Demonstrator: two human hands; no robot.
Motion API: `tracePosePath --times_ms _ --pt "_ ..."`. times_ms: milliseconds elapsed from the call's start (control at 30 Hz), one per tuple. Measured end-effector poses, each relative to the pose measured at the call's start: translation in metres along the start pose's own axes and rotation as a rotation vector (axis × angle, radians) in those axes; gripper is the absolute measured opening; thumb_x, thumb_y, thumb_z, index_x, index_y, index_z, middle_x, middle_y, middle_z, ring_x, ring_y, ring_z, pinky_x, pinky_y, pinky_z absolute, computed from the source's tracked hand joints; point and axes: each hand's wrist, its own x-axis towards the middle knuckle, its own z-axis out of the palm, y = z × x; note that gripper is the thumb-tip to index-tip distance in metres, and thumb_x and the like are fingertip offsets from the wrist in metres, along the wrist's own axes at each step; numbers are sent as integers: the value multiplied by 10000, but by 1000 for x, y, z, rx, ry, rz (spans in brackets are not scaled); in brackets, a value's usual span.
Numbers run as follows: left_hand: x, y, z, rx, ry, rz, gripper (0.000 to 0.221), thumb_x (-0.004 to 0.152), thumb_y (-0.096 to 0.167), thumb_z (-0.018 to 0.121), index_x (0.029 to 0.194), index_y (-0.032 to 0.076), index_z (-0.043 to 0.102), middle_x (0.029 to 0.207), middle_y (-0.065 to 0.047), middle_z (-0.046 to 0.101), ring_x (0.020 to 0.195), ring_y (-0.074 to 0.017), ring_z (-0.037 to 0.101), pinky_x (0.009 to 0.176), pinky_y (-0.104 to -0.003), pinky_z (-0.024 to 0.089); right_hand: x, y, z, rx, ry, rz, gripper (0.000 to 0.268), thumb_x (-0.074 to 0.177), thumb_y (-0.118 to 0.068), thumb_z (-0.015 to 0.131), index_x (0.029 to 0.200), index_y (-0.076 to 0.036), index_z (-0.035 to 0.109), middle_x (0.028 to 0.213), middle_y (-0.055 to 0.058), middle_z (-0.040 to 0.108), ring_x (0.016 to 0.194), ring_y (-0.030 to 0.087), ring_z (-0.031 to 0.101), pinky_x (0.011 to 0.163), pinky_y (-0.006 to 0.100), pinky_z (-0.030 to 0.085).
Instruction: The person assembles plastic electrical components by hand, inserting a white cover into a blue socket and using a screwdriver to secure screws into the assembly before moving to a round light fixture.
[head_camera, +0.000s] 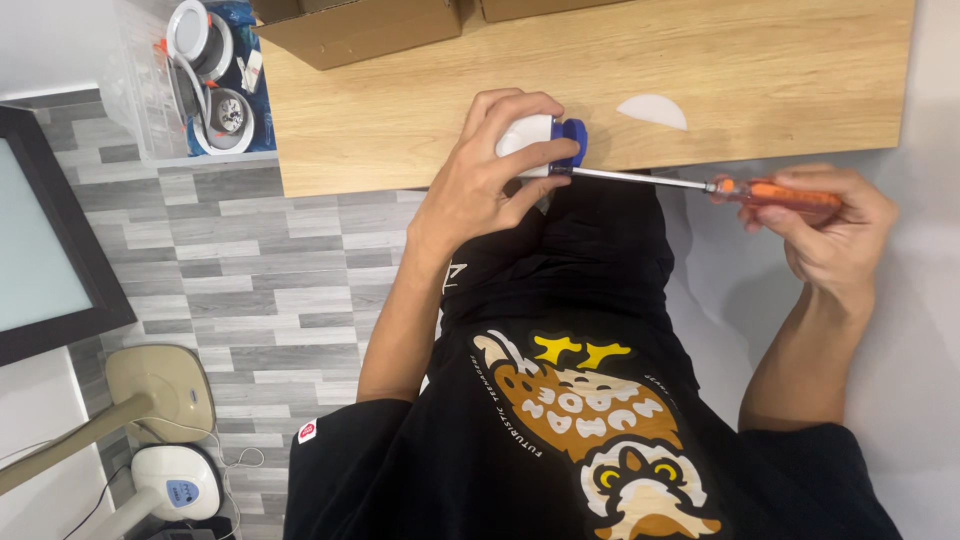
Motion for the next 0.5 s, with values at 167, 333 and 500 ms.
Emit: tracePosePath --times_ms 167,333,500 --pt "0 1 -1 -8 1 -16 185 1105 201 802 1271 131 761 1435 -125 568 1286 -393 518 1160 -555 515 4 -7 6 -105 2 -128 286 1039 77 798 1258 31 620 1306 311 645 1180 397 730 1029 493 727" --pt "0 0 -1 -13 12 -9 197 1104 207 799 1281 129 761 1438 -134 571 1288 -395 521 1161 -566 513 13 -33 20 -37 -52 -19 438 1102 -214 574 1412 94 541 1250 367 619 1120 512 715 855 519 655" --pt "-2 1 -1 -14 12 -6 234 1095 180 828 1307 156 732 1441 -135 567 1283 -398 522 1153 -569 515 12 -46 29 -150 65 178 227 1305 -12 490 1349 168 622 1111 397 698 587 357 646 455 306 440"
